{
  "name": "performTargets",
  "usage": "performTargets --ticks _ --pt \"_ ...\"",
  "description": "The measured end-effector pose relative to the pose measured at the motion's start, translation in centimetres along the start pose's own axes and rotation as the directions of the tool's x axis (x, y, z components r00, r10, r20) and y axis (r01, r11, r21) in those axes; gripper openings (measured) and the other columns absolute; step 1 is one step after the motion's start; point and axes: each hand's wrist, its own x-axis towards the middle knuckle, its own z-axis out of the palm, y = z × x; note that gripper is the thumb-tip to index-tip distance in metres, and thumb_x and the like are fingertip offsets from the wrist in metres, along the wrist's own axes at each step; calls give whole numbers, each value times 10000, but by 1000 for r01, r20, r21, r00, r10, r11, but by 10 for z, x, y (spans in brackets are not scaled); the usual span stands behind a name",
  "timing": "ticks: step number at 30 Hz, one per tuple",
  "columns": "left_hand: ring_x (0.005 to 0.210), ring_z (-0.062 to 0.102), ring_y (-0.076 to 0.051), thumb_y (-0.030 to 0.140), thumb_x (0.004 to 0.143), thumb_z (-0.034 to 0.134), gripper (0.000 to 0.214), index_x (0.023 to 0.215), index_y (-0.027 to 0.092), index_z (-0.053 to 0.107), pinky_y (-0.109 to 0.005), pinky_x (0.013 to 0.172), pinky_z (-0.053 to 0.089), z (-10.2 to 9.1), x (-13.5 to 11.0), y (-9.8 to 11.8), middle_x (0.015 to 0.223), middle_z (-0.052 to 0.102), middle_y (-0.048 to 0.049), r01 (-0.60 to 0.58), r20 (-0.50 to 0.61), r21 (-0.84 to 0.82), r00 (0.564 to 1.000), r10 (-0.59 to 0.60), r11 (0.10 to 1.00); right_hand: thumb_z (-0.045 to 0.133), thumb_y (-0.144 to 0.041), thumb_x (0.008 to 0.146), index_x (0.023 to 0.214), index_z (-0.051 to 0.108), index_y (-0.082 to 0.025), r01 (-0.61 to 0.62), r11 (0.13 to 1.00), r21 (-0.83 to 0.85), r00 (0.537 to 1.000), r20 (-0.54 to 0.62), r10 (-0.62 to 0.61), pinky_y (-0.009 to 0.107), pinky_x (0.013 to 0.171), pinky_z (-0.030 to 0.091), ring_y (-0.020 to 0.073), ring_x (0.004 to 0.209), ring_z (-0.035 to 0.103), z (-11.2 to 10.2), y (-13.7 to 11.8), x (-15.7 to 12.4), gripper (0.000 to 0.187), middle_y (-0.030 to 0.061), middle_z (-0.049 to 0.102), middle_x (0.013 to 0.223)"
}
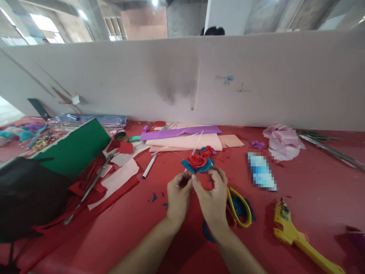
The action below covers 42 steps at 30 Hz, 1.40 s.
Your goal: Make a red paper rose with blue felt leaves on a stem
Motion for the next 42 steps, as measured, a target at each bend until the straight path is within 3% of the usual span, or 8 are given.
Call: performTargets --ticks 12,27,33,39,42 --pt "655 524 -112 276 753 643 134 761 144 666 -212 626 433 -2 -1 -4 692 632 -7 -77 14 96 997 76 992 653 -321 742 827 564 -208 81 995 -60 995 -46 -84 445 880 416 260 987 509 -2 -1 -2 166 81 549 1007" --pt "706 585 -143 287 785 612 147 764 152 667 -244 696 468 0 -5 0 732 670 -27 -131 48 188 991 124 974 623 -269 781 816 619 -207 98 995 -2 991 -95 -97 439 887 424 243 1000 520 -4 3 0 72 81 545 1041" --pt "752 574 -148 277 797 615 128 787 157 658 -261 754 465 0 -6 -3 765 659 -27 -130 96 151 989 117 980 632 -258 751 854 611 -214 20 998 53 997 -69 -17 437 915 404 240 1010 522 -7 2 3 114 64 545 1039" --pt "770 565 -150 291 803 620 144 830 159 672 -267 767 459 0 -4 -2 798 657 -33 -97 147 98 986 82 990 648 -301 726 1032 551 -225 -207 950 232 978 54 200 416 878 413 225 954 539 -8 9 7 330 52 593 1021" --pt "785 564 -152 295 800 627 154 853 160 679 -268 779 457 1 -4 0 808 651 -31 -84 166 80 984 70 993 665 -301 703 1043 549 -223 -248 916 316 969 87 233 386 854 424 217 948 552 -8 15 10 368 57 607 1030"
